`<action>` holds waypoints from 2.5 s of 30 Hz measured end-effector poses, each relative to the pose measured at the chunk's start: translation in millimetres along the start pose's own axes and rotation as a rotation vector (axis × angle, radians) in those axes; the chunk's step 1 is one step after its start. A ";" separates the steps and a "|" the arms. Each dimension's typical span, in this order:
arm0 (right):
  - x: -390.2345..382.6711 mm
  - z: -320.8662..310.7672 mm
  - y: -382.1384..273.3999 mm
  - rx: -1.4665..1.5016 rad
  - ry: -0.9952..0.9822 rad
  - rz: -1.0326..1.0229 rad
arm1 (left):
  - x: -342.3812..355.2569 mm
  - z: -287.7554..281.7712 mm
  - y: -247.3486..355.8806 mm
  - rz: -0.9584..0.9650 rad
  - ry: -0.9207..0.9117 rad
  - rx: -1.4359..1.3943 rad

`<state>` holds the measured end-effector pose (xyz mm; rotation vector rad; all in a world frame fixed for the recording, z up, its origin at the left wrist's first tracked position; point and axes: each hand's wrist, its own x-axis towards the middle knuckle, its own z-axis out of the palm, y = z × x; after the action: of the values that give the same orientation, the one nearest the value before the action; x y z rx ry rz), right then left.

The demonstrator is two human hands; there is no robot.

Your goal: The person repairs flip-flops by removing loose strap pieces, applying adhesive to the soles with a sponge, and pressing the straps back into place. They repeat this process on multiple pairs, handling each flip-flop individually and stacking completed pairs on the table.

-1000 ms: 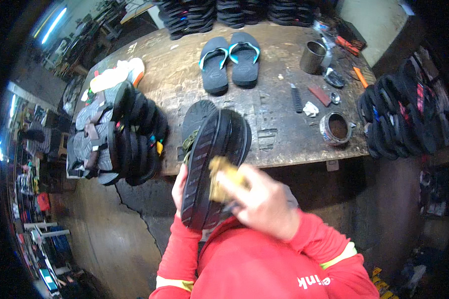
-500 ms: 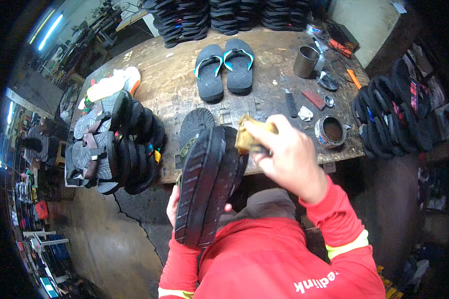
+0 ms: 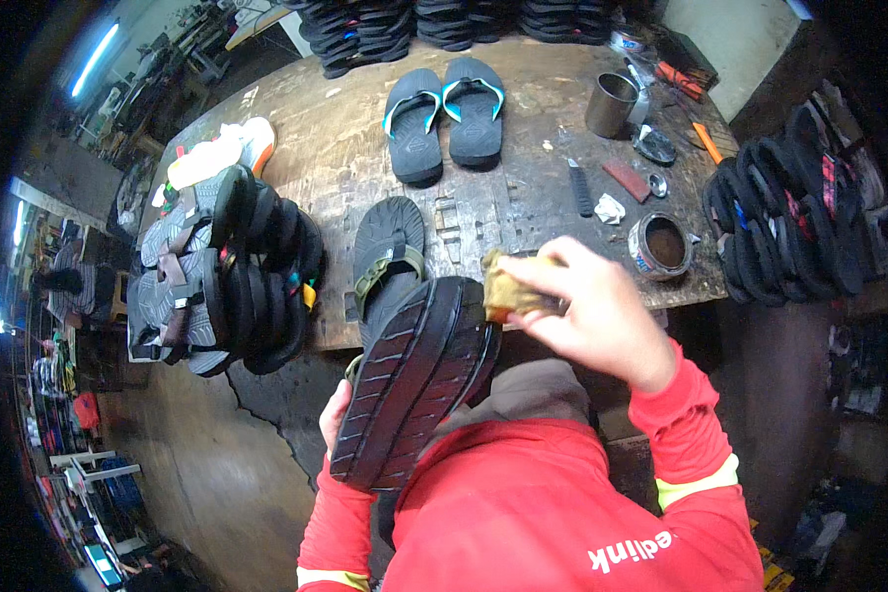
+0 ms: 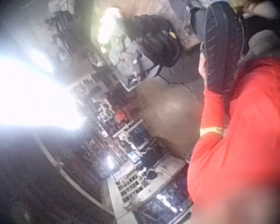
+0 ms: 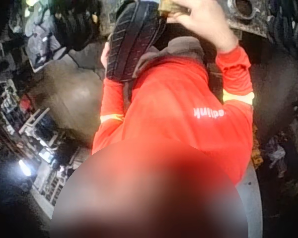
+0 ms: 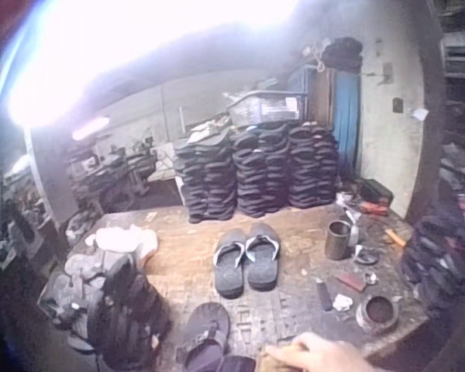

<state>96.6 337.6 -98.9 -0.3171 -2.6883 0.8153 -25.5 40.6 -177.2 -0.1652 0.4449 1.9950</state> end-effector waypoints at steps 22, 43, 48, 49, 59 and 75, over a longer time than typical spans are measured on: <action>-45.7 87.9 -82.9 -0.062 0.078 -0.603 | 70.0 -1.0 -0.3 -0.085 -0.183 -0.128; 19.2 -39.8 98.1 -0.198 -0.079 0.284 | 128.9 -29.0 -87.0 0.901 -0.529 2.216; 65.9 -40.4 105.4 0.179 -0.414 0.187 | 113.1 -28.9 -54.3 0.848 -0.607 2.221; 74.4 -36.2 105.1 0.254 -0.471 0.196 | 106.5 -30.0 -46.2 0.824 -0.601 2.226; 149.9 29.4 119.0 0.051 -1.046 0.110 | 107.6 -39.0 -62.8 0.767 -0.771 2.198; 170.8 56.1 114.4 0.022 -1.271 0.159 | 110.8 -51.2 -62.8 0.903 -0.792 2.172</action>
<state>-68.0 453.3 -168.9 0.0535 -3.8147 1.4403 -23.8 138.7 -273.3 2.2758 1.9412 0.9931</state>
